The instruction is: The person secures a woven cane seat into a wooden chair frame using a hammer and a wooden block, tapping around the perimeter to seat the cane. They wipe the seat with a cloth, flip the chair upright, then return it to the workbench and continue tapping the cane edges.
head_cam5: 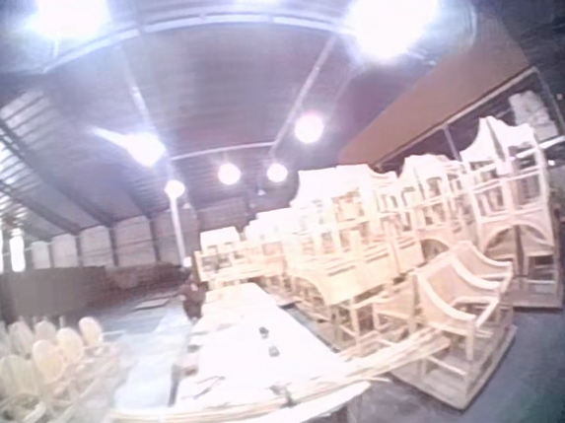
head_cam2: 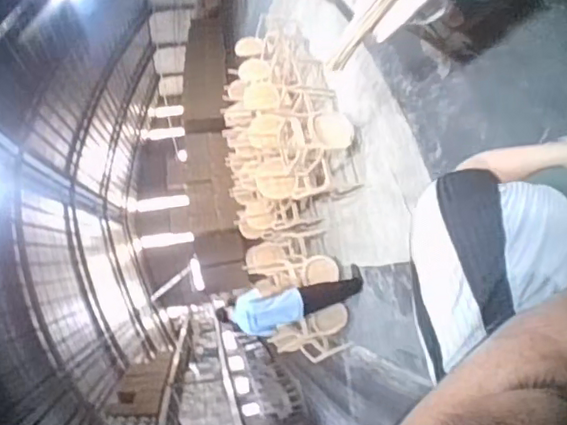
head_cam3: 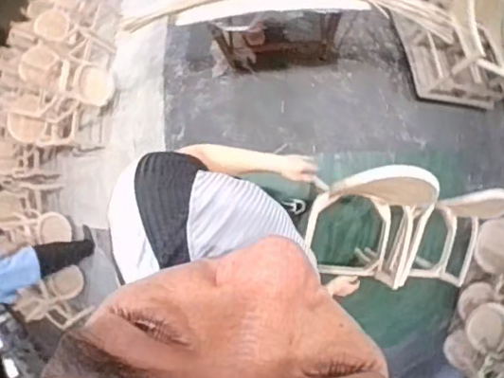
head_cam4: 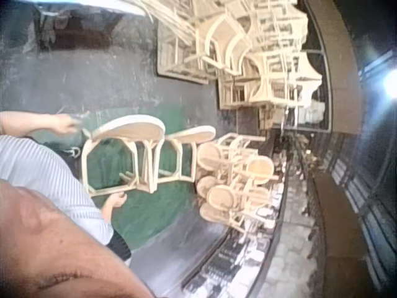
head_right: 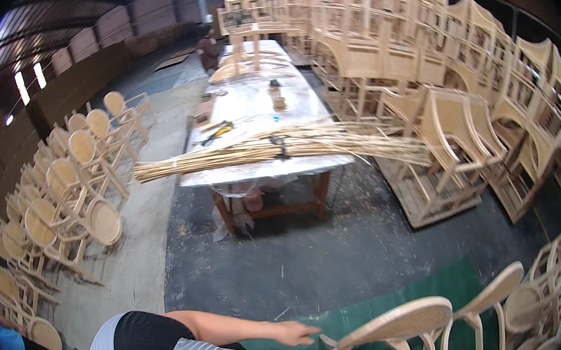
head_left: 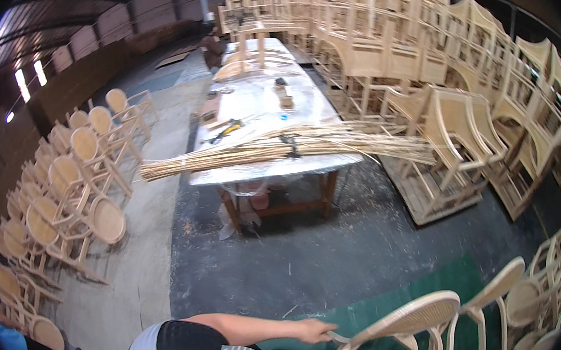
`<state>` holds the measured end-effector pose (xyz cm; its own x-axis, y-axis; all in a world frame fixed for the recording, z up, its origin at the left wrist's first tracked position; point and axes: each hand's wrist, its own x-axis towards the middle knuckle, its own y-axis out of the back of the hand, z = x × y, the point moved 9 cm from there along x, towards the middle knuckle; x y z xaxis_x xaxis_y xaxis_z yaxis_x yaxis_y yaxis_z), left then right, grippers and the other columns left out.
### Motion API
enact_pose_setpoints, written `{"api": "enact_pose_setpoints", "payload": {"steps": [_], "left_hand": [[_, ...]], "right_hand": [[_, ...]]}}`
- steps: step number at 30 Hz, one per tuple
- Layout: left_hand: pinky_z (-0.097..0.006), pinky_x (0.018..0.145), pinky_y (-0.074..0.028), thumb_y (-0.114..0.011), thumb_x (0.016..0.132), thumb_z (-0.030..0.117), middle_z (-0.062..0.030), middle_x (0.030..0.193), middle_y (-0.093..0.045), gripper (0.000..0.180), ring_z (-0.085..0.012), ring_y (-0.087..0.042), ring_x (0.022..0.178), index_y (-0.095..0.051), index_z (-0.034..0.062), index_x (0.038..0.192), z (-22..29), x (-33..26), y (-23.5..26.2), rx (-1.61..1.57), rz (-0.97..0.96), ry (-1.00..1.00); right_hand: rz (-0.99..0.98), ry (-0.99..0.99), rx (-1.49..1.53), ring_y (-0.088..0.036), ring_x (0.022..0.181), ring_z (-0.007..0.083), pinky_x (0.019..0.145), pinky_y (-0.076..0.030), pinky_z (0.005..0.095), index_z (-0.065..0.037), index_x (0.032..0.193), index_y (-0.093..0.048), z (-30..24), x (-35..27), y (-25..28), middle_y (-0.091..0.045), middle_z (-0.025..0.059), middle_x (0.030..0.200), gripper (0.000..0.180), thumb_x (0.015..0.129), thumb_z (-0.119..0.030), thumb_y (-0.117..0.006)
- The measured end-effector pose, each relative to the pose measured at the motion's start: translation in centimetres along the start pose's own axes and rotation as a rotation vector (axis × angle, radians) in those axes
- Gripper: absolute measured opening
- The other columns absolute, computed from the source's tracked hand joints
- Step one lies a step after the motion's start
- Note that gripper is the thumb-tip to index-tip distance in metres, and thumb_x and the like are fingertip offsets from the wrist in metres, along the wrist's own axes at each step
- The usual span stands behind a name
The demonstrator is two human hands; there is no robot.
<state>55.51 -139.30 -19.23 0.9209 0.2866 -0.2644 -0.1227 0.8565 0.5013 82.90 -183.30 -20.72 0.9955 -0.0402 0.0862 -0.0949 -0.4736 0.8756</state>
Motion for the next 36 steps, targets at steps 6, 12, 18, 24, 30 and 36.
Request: {"api": "enact_pose_setpoints", "payload": {"steps": [6,12,18,24,30,36], "left_hand": [[-0.048,0.109,-0.051,-0.059,0.107,0.043,-0.0225,0.136,-0.071,0.064,-0.0396,-0.066,0.128,-0.049,0.0085,0.159,-16.3,-29.8,3.9,-0.042,0.139,0.577],[-0.042,0.100,-0.056,-0.062,0.105,0.044,-0.0168,0.120,-0.078,0.062,-0.0343,-0.074,0.112,-0.054,0.0083,0.156,-27.2,-53.1,11.3,-0.291,0.558,0.823],[-0.039,0.100,-0.055,-0.064,0.106,0.039,-0.0147,0.130,-0.075,0.059,-0.0271,-0.072,0.117,-0.055,0.0100,0.156,-34.0,-67.8,19.0,-0.533,0.910,0.752],[-0.037,0.098,-0.056,-0.067,0.105,0.032,-0.0207,0.134,-0.072,0.055,-0.0248,-0.071,0.116,-0.057,0.0088,0.154,-45.4,-84.1,20.8,-0.855,1.332,0.914],[-0.044,0.099,-0.056,-0.070,0.098,0.037,-0.0241,0.127,-0.073,0.057,-0.0323,-0.073,0.112,-0.065,0.0017,0.142,-47.7,-100.8,12.4,-0.982,1.230,1.722],[-0.044,0.100,-0.056,-0.070,0.098,0.037,-0.0238,0.122,-0.074,0.054,-0.0326,-0.073,0.112,-0.067,0.0016,0.139,-55.7,-104.6,19.5,-1.087,1.125,1.658]], "right_hand": [[-0.338,0.475,0.162,-0.070,0.115,0.0368,0.102,-0.054,0.0438,0.003,0.139,-0.065,-20.2,-14.1,-8.9,-0.071,0.0236,0.131,0.043,0.108,-0.026,-0.058],[-1.341,0.297,0.034,-0.074,0.113,0.0303,0.102,-0.057,0.0415,0.003,0.144,-0.063,-30.1,-39.1,-27.4,-0.074,0.0211,0.130,0.056,0.102,-0.035,-0.069],[-1.513,1.049,-0.554,-0.072,0.122,0.0292,0.105,-0.055,0.0386,-0.012,0.138,-0.073,-41.1,-62.2,-32.2,-0.077,0.0147,0.130,0.049,0.099,-0.043,-0.072],[-1.441,1.467,-0.519,-0.073,0.117,0.0362,0.103,-0.057,0.0455,-0.013,0.135,-0.073,-59.2,-79.3,-36.3,-0.078,0.0169,0.121,0.050,0.096,-0.044,-0.071],[-1.698,1.662,0.122,-0.075,0.095,0.0289,0.086,-0.059,0.0398,-0.007,0.134,-0.072,-81.8,-105.6,-34.4,-0.078,0.0152,0.105,0.041,0.100,-0.031,-0.072],[-1.957,1.615,0.318,-0.075,0.093,0.0217,0.085,-0.059,0.0358,-0.005,0.138,-0.069,-96.6,-123.2,-30.8,-0.079,0.0142,0.106,0.039,0.105,-0.025,-0.069]]}}
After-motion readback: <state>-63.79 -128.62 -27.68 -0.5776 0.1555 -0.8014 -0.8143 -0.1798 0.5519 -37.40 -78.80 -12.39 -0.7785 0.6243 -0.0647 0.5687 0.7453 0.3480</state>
